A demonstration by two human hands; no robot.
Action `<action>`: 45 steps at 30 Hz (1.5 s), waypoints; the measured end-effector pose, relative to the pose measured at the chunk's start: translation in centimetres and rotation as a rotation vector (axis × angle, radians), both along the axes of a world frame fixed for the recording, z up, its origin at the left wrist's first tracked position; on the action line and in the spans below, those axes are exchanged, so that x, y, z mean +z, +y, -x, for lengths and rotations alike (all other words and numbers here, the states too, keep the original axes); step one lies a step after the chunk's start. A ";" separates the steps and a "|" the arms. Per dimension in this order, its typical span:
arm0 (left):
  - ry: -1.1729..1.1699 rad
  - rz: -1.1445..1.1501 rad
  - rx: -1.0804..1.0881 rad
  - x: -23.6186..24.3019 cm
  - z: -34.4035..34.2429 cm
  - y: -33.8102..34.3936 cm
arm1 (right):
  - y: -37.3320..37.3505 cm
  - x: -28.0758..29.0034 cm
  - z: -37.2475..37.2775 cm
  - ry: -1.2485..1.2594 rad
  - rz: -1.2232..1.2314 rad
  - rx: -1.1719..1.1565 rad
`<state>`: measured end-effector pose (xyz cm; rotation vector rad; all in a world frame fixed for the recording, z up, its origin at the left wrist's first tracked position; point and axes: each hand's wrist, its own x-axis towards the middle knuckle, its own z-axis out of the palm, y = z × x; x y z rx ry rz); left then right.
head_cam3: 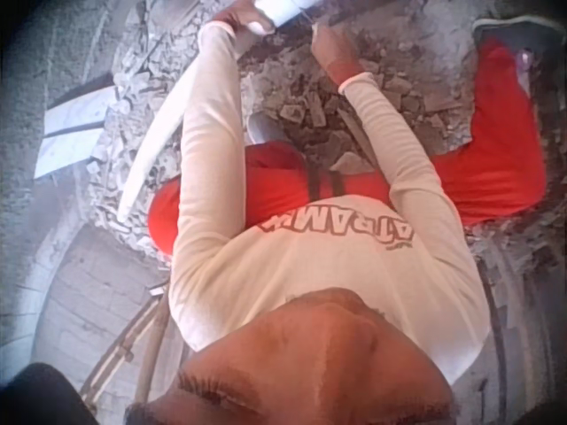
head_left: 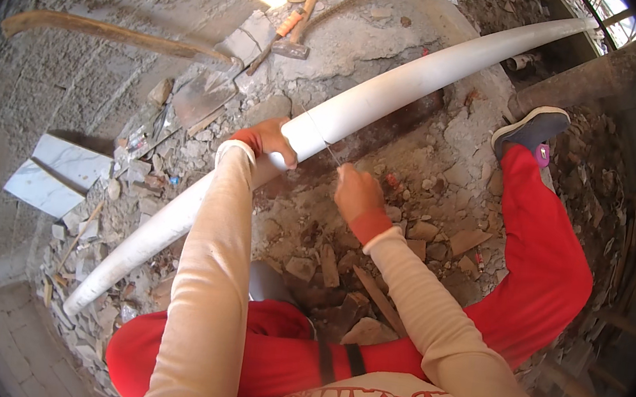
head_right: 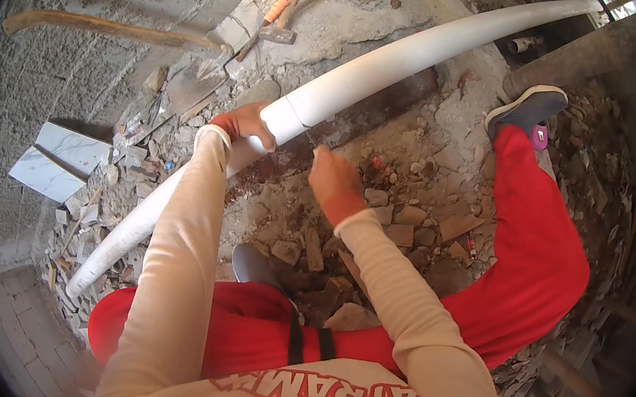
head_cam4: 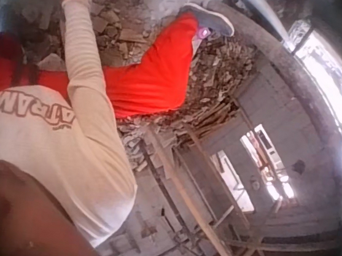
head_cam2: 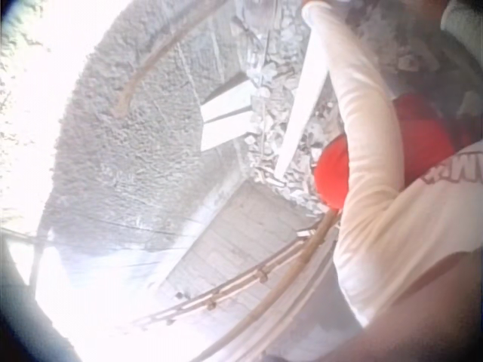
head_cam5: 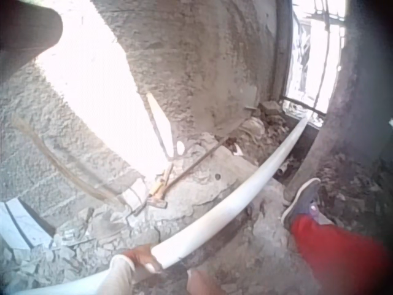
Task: The person cuts a white PVC pipe using a saw and then digs a hole in the floor with a pickaxe and their hands.
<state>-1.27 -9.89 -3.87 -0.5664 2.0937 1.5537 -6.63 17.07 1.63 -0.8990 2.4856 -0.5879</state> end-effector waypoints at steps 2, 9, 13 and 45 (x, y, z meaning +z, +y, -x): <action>0.035 -0.045 -0.019 0.5 0.8 0.2 | -2.3 -0.5 1.2 0.067 -0.014 -0.001; 0.107 0.171 0.033 1.6 -0.7 1.2 | -3.3 -1.2 0.9 -0.003 0.020 -0.033; 0.210 0.495 0.164 4.3 -2.1 4.0 | -3.0 -0.8 1.6 -0.107 0.107 -0.125; 0.748 -1.287 2.277 -3.6 -5.7 16.7 | -3.8 -5.1 2.2 -0.224 0.229 -0.123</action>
